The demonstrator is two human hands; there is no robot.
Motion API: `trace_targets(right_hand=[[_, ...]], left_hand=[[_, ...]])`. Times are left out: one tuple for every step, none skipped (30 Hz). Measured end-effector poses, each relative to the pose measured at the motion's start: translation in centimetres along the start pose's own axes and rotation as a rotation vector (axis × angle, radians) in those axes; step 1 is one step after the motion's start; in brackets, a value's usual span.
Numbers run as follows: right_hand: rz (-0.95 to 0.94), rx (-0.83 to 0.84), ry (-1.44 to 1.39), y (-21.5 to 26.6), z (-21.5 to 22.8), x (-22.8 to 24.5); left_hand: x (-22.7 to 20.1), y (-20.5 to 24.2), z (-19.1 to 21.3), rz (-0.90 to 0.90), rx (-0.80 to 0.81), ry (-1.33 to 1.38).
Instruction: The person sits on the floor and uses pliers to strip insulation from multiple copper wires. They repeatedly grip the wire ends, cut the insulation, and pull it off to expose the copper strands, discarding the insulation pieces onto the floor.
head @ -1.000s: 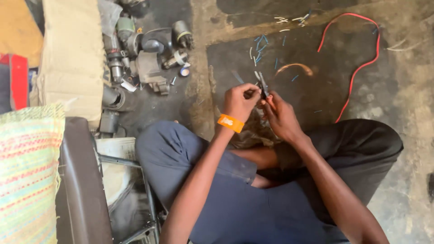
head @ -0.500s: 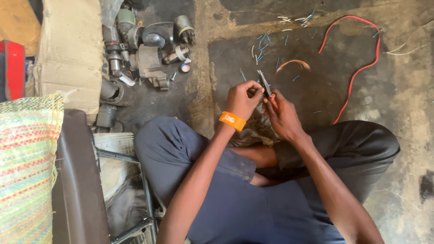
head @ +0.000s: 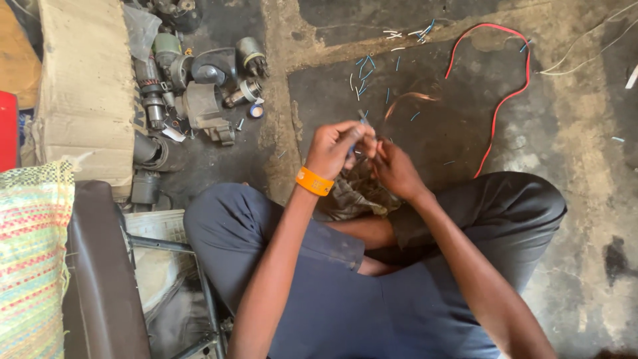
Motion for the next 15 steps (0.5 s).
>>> trace_targets(right_hand=[[-0.039,0.045,-0.007,0.1,-0.8,-0.2],[-0.077,0.091,-0.015,0.3,-1.6,-0.3],[-0.112,0.144,-0.019,0.5,-2.3,-0.2],[-0.113,0.172,-0.028,0.7,-2.7,0.3],[-0.112,0.202,-0.039,1.0,-3.1,0.8],[-0.112,0.231,-0.050,1.3,-3.4,1.5],[-0.146,0.253,-0.095,1.5,-3.5,1.9],[-0.181,0.275,-0.140,1.7,-3.5,2.3],[-0.217,0.292,-0.184,2.0,-3.3,2.7],[-0.255,0.291,-0.241,2.2,-3.1,3.1],[-0.296,0.286,-0.296,2.5,-2.7,3.2],[-0.338,0.280,-0.352,2.9,-2.5,3.2],[-0.378,0.249,-0.396,3.1,-2.2,3.1],[-0.419,0.218,-0.439,3.2,-2.2,2.9],[-0.457,0.186,-0.487,3.4,-2.2,2.6]], left_hand=[[-0.8,-0.4,0.2,-0.112,-0.034,0.042],[-1.5,-0.7,0.3,-0.225,-0.067,0.084],[-2.2,-0.8,0.8,-0.342,-0.107,0.126],[-2.4,-0.9,1.2,-0.388,-0.160,0.066],[-2.6,-0.9,1.8,-0.433,-0.214,0.004],[-2.8,-0.8,2.2,-0.478,-0.267,-0.058],[-2.7,-0.7,2.2,-0.446,-0.312,-0.308],[-2.6,-0.5,2.2,-0.409,-0.355,-0.557],[-2.5,-0.4,1.9,-0.366,-0.391,-0.803],[-3.0,0.0,0.9,-0.443,-0.357,-0.906],[-3.3,0.4,-0.4,-0.518,-0.315,-1.005],[-3.5,0.9,-1.8,-0.594,-0.271,-1.103],[-3.5,1.3,-2.4,-0.611,-0.269,-1.150],[-3.6,1.7,-3.1,-0.628,-0.266,-1.197],[-3.7,2.1,-3.7,-0.645,-0.262,-1.247]])
Point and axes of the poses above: each hand's wrist, its own y-axis away from the middle knuckle, its own z-axis out of the back of the hand, x = y × z, the point moved 9 cm from there along -y, towards the middle knuckle, and after that the axes turned 5 degrees about y, right-handed, at the moved point
